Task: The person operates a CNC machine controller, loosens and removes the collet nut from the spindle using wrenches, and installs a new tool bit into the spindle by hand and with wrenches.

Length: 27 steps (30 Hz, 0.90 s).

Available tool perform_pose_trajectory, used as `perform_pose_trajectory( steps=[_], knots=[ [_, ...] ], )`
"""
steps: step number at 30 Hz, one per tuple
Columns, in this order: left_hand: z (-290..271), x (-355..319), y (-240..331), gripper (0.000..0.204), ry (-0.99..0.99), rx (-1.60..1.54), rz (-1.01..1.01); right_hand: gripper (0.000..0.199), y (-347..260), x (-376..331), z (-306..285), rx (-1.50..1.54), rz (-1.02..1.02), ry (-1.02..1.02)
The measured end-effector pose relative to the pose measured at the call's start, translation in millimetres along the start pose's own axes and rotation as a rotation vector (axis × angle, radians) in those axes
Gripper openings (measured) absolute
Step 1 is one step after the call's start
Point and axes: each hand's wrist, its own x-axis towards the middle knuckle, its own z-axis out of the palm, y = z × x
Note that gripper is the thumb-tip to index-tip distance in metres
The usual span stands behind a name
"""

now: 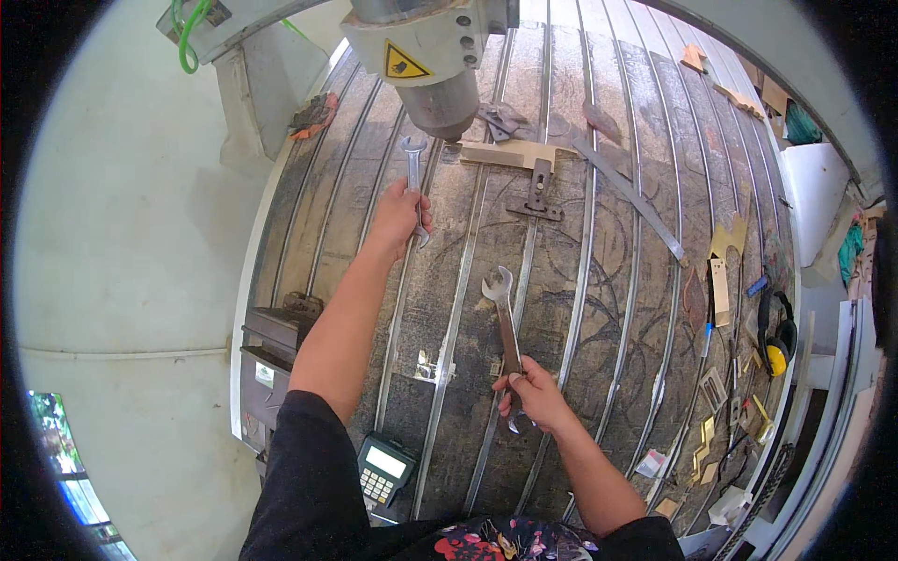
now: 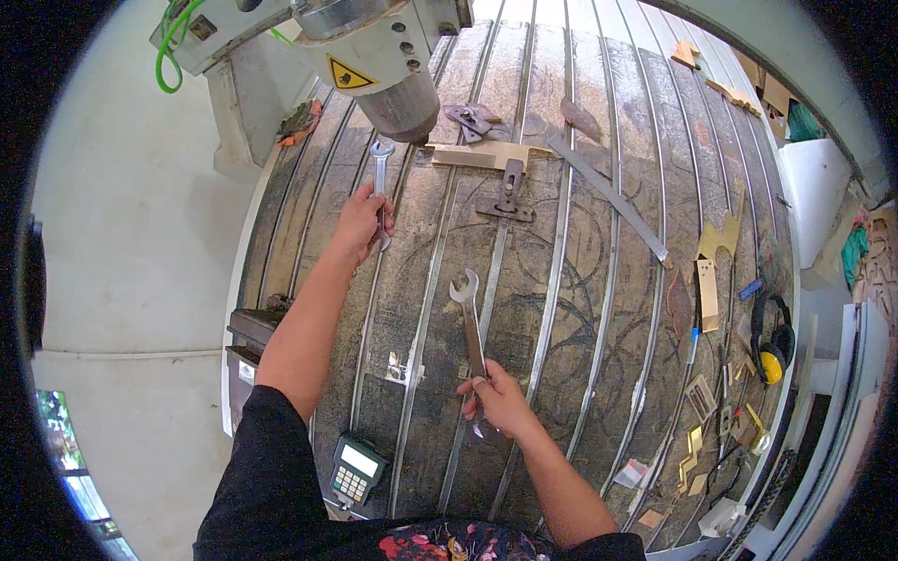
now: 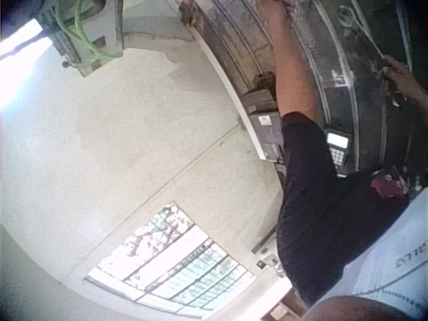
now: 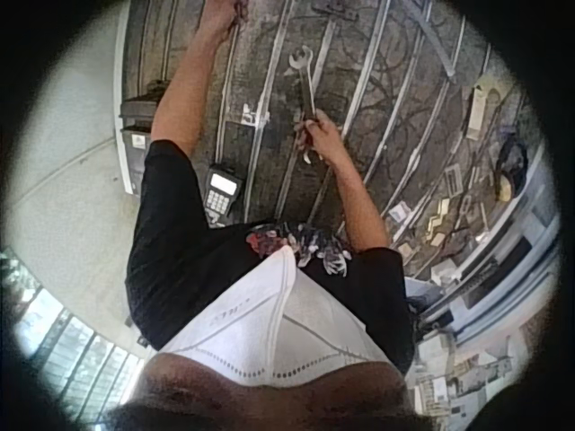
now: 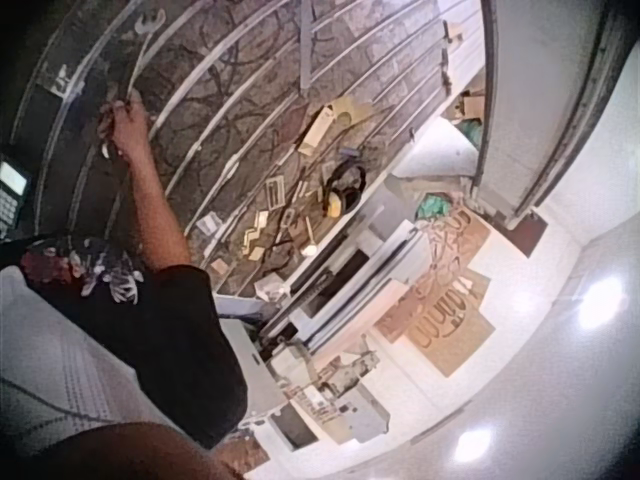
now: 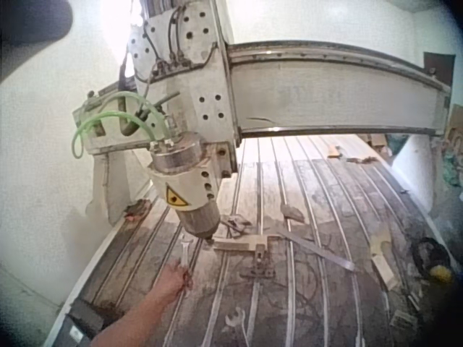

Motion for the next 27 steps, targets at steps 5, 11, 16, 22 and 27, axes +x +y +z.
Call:
perform_pose_trajectory(
  steps=[5,11,16,22,27],
  knots=[
    [8.4,3.4,3.6,0.012,0.022,0.01,-0.015,0.019,2.3,0.7,-3.1,0.01,0.007,-0.008],
    [21.6,16.6,2.8,0.018,-0.002,0.01,-0.001,0.021,1.4,0.0,-2.2,0.02,0.016,-0.01],
    [15.1,13.9,3.3,0.021,-0.067,-0.05,-0.045,0.022,-4.2,-1.9,1.9,0.013,0.018,-0.012],
    [-35.7,-27.9,7.9,0.022,-0.247,0.34,-0.13,0.025,-51.2,20.4,-4.2,0.095,-0.027,-0.017],
    [-64.1,-35.6,7.2,0.018,-0.016,0.25,-0.064,0.023,-123.7,82.9,-8.1,0.099,-0.056,-0.141]
  ],
)
